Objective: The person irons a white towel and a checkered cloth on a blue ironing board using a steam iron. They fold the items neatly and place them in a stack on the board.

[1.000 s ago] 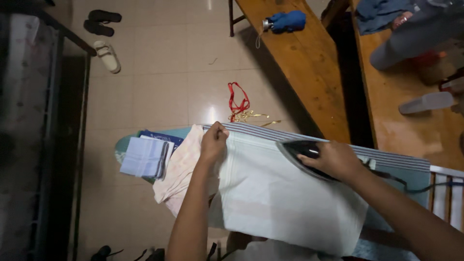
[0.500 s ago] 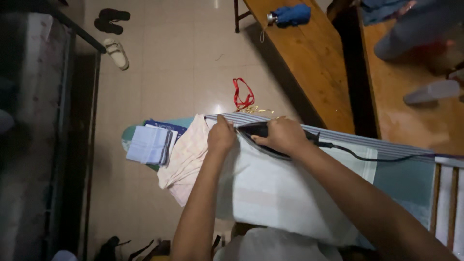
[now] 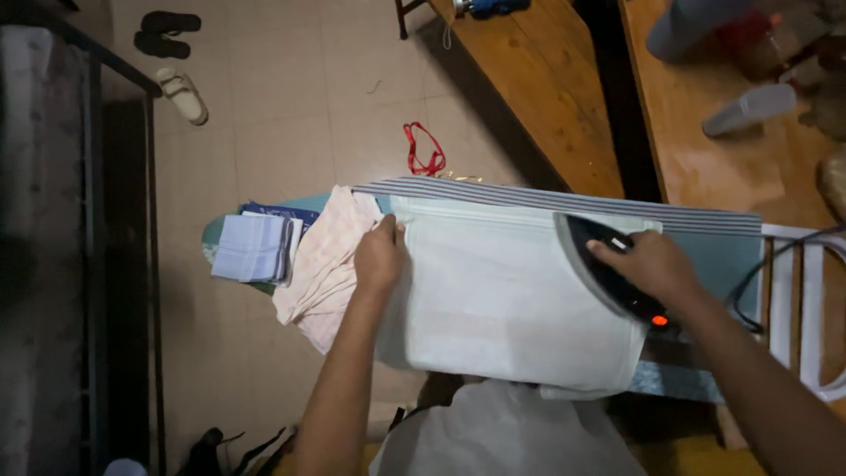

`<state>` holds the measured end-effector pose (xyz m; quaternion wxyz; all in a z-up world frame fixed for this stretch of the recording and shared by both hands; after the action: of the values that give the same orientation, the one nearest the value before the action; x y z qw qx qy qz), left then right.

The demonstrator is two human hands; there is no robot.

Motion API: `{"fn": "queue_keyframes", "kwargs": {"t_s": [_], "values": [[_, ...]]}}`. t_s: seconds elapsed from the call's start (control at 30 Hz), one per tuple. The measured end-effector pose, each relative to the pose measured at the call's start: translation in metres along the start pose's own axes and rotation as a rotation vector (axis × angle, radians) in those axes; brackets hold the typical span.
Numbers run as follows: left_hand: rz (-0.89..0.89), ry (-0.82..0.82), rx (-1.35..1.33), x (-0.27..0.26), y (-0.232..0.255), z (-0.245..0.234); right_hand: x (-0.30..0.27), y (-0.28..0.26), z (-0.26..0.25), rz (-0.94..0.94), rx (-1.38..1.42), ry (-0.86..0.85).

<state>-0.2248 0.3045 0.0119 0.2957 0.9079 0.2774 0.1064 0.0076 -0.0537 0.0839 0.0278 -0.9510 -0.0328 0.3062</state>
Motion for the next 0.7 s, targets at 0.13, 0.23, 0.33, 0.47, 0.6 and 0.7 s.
{"fn": "queue_keyframes", "kwargs": {"t_s": [0.13,0.23,0.33,0.47,0.6,0.7], "values": [[0.121,0.064,0.018,0.007,0.004,-0.004,-0.038,-0.025,0.026,-0.089,0.057,-0.034],[0.144,0.013,0.027,0.008,-0.004,0.003,-0.072,-0.068,0.054,-0.177,0.047,-0.088],[0.211,-0.026,0.073,0.007,-0.009,0.011,-0.104,-0.101,0.087,-0.106,-0.045,-0.235],[0.228,-0.106,0.141,0.006,-0.016,0.024,-0.142,-0.136,0.115,-0.337,-0.093,-0.178],[0.231,-0.08,0.171,0.003,-0.012,0.023,-0.175,-0.124,0.138,-0.44,-0.17,-0.205],[0.209,-0.068,0.171,0.005,-0.011,0.018,-0.174,-0.099,0.132,-0.348,-0.148,-0.239]]}}
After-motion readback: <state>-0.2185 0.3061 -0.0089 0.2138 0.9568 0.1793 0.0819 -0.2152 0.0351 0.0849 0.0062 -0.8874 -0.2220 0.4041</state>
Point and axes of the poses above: each hand's wrist, its own x-axis towards the middle knuckle, its own z-axis out of the palm, y = z × x, the point moved 7 cm from there along x, towards the middle knuckle, and after that the axes turned 13 degrees about z, right-handed, at the moved point
